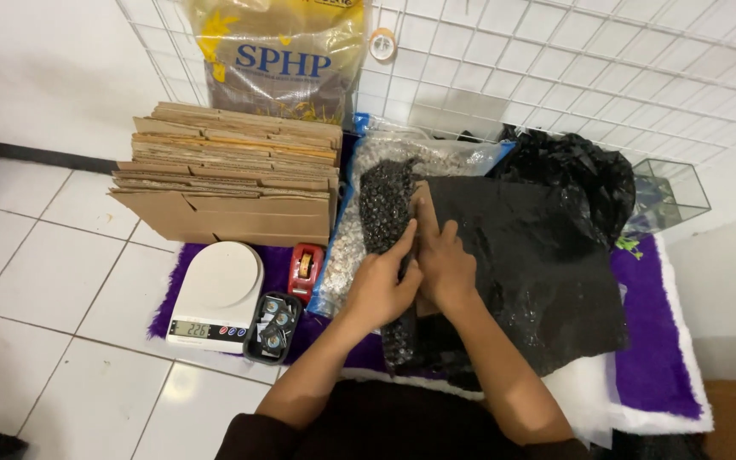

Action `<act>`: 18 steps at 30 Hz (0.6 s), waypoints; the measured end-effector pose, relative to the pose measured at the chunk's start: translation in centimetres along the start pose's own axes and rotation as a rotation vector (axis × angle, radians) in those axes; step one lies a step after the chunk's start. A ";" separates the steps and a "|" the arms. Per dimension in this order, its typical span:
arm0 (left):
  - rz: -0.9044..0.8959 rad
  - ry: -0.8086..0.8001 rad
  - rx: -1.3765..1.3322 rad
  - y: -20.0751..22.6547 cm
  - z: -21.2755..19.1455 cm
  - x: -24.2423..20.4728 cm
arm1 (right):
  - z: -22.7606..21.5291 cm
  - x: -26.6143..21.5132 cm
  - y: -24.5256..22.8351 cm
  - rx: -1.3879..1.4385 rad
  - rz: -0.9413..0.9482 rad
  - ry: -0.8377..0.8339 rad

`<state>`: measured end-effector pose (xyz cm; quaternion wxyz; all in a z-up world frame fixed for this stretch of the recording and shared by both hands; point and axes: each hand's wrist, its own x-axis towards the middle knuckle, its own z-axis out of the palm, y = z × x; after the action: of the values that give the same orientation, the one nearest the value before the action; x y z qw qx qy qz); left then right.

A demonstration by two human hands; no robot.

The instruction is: The person weighs a small bag of white gravel on a scale, places the bag inside a larger bag of gravel, puts that bag into a cardboard box, and then wraps the box in black bubble wrap, securing it with tape.

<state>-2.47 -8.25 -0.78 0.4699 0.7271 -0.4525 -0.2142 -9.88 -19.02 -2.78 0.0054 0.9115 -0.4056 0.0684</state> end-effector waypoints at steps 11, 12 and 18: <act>-0.237 0.256 -0.141 -0.5 -3.1 -2.4 | -5.4 0.9 -1.1 0.042 -0.080 -0.521; -0.307 0.275 -0.019 0.5 -4.2 -2.9 | -6.0 1.2 -1.2 0.062 -0.067 -0.566; -0.393 0.256 0.296 -1.6 -5.3 -2.0 | -5.6 0.5 -1.2 0.041 -0.080 -0.469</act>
<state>1.18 -3.74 0.01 0.3615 0.8827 -0.2660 -0.1391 -9.31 -18.22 2.90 -0.1046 0.9178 -0.3577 -0.1373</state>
